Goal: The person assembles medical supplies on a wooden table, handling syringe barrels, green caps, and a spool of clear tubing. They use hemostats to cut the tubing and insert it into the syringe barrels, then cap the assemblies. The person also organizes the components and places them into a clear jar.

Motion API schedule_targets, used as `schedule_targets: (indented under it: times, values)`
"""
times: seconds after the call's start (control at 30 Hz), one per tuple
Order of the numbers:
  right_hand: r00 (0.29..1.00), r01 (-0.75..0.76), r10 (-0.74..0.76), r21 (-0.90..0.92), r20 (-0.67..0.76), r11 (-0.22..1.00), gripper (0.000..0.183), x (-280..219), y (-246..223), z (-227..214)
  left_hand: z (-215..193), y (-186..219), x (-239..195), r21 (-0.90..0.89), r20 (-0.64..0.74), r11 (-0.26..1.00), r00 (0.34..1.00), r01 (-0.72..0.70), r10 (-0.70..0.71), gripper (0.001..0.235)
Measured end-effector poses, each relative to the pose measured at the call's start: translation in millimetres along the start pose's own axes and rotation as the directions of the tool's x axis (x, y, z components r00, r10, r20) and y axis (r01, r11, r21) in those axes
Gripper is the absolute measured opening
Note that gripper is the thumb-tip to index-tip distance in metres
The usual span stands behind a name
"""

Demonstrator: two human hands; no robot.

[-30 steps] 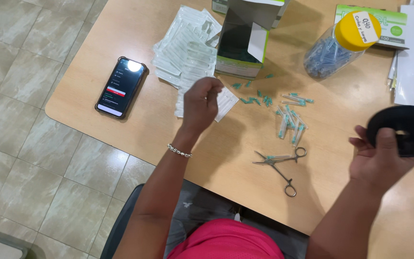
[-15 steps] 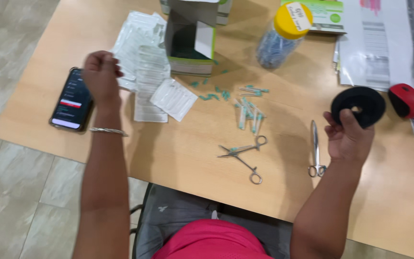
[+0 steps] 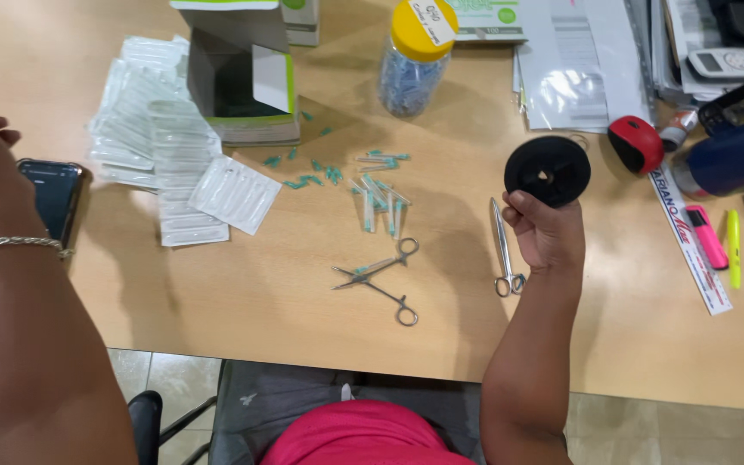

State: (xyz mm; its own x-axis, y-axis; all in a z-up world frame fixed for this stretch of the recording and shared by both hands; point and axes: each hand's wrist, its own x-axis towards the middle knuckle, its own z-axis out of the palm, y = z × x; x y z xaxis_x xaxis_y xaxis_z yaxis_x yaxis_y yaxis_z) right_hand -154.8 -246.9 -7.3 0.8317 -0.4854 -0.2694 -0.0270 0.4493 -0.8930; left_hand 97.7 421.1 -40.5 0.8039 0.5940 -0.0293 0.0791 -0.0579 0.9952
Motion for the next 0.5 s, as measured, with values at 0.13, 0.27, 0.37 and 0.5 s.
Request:
schedule_targets:
  times: [0.13, 0.27, 0.37, 0.5]
  values:
    - [0.997, 0.075, -0.073, 0.095, -0.024, 0.993, 0.043, 4.5, 1.8, 2.9, -16.0, -31.3, 24.4, 0.127, -0.039, 0.987, 0.994, 0.102, -0.097, 0.016]
    - [0.99, 0.048, -0.042, 0.042, -0.133, 0.998, 0.044, 10.8, 2.6, 0.6, -39.4, -77.3, 57.1, -0.14, 0.048, 0.986, 0.996, 0.086, -0.08, 0.018]
    - [0.98, 0.034, -0.047, -0.071, -0.195, 0.997, 0.049, 5.8, 0.1, 9.4, -58.2, -75.6, 35.3, 0.152, -0.015, 0.985, 0.997, 0.084, -0.082, 0.022]
    - [0.978, 0.056, -0.081, -0.128, -0.194, 0.99, 0.05, -2.5, -0.5, 26.6, -72.4, -62.8, 0.3, 0.19, 0.204, 0.982, 0.979, -0.015, -0.024, 0.018]
